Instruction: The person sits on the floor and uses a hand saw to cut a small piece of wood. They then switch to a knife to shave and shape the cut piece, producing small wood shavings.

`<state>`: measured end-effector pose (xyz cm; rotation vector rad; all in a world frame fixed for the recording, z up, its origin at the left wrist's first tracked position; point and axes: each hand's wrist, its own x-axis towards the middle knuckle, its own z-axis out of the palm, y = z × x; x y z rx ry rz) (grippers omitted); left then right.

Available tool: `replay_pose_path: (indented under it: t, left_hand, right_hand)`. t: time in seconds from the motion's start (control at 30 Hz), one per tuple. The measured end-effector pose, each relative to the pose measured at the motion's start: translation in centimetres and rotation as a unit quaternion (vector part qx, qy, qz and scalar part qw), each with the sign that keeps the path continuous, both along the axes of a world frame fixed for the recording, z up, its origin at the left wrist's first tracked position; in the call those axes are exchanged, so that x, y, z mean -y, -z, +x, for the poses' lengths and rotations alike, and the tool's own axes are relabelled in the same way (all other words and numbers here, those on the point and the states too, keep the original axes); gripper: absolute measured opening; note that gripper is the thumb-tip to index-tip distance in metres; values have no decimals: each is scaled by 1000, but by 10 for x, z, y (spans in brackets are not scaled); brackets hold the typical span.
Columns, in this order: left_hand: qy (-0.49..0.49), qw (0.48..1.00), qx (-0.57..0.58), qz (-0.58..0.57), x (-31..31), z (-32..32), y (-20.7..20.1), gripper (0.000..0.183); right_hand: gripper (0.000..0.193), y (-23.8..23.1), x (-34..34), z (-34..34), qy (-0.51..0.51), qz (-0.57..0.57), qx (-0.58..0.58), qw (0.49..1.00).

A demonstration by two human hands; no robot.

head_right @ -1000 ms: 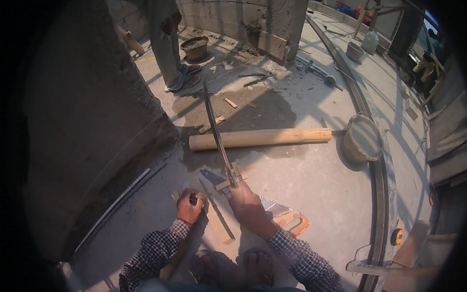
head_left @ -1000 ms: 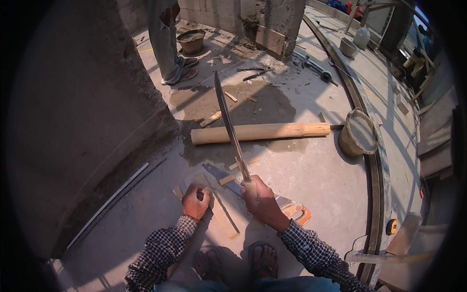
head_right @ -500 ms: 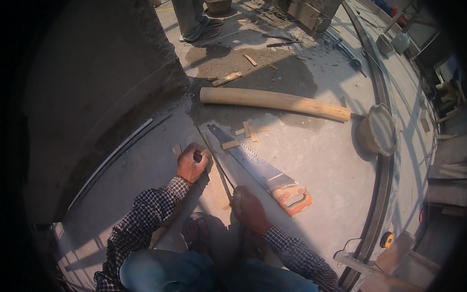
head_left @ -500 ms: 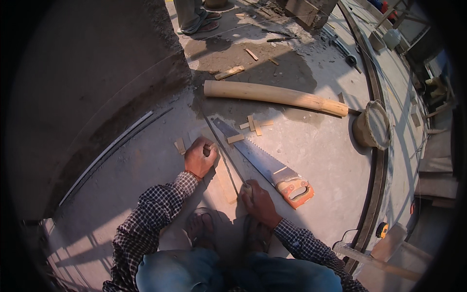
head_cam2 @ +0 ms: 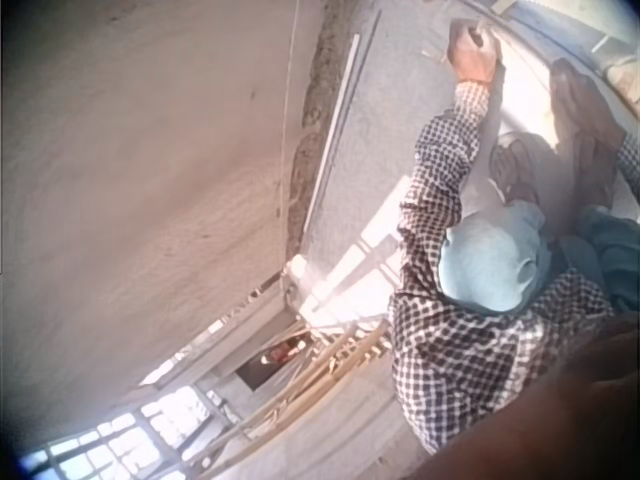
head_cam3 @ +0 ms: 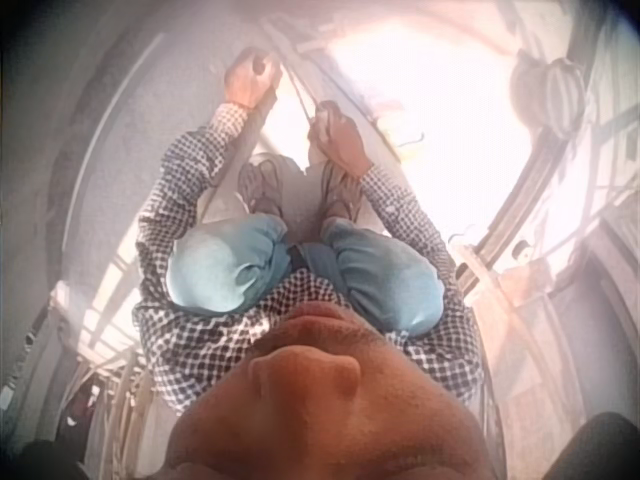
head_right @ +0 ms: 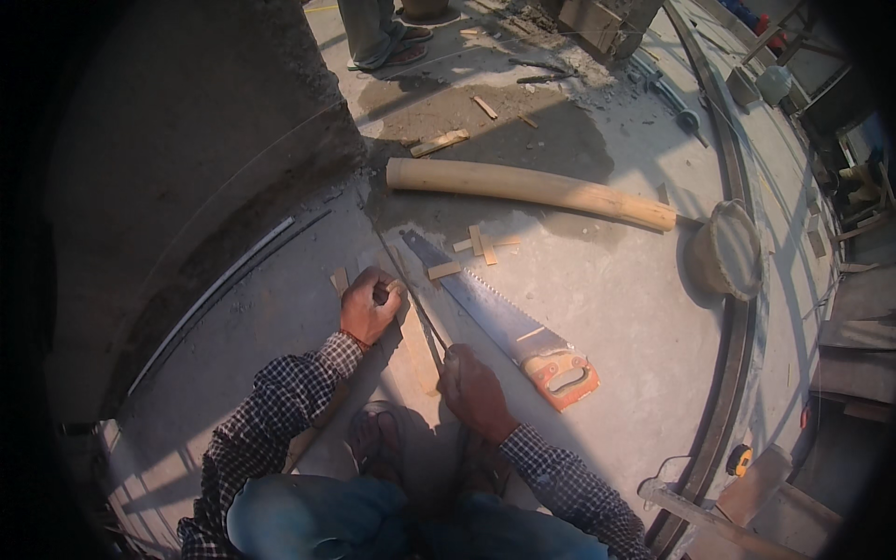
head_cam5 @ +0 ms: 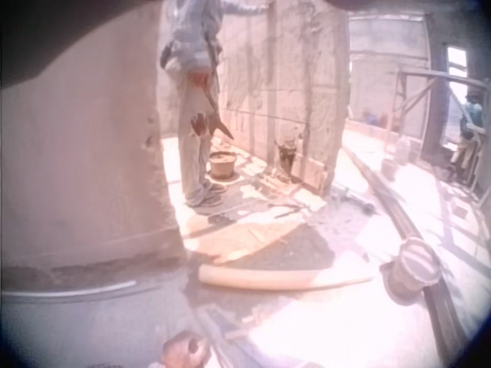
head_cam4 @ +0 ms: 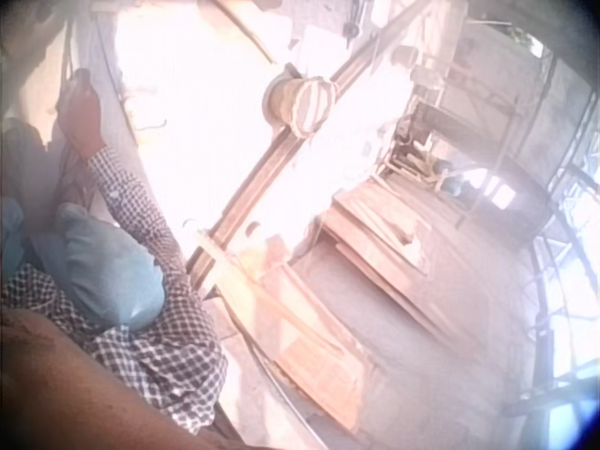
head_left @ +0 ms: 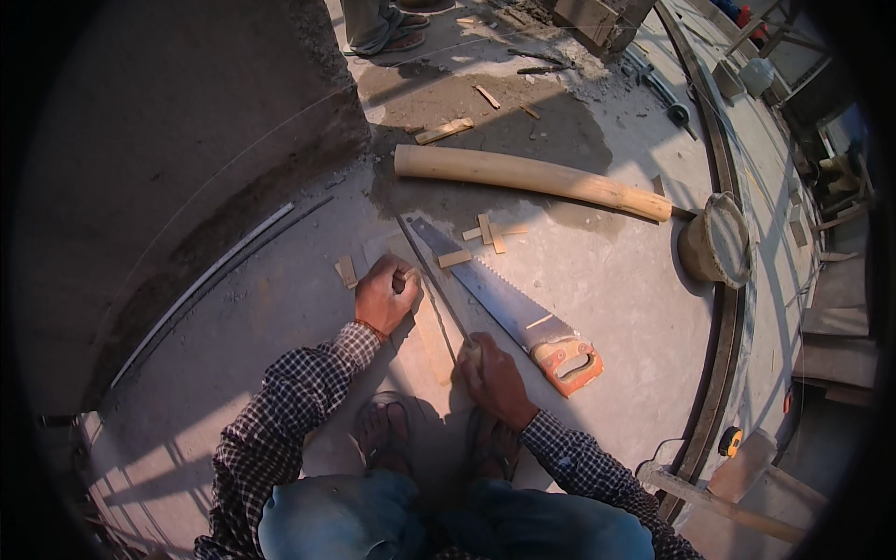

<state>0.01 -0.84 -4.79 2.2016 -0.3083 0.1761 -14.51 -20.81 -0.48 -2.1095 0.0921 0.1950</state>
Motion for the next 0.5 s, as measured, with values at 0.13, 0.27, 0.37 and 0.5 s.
replay_pose_path:
  t: [0.13, 0.27, 0.37, 0.5]
  left_hand:
    - [-1, 1000, 7, 9, 0, 0, -1, 15]
    - [3, 1000, -6, -12, 2, 0, -1, 15]
    - [2, 1000, -5, -11, -1, 0, -1, 16]
    - [-7, 1000, -19, 6, -1, -4, 2, 33]
  right_hand:
    - [25, -2, -1, 1, 9, 16, 35, 999]
    - [25, 14, 0, 0, -12, -20, 16, 1000]
    - [27, 18, -3, 1, -21, -33, -4, 999]
    - [27, 13, -1, 2, -15, -32, 5, 999]
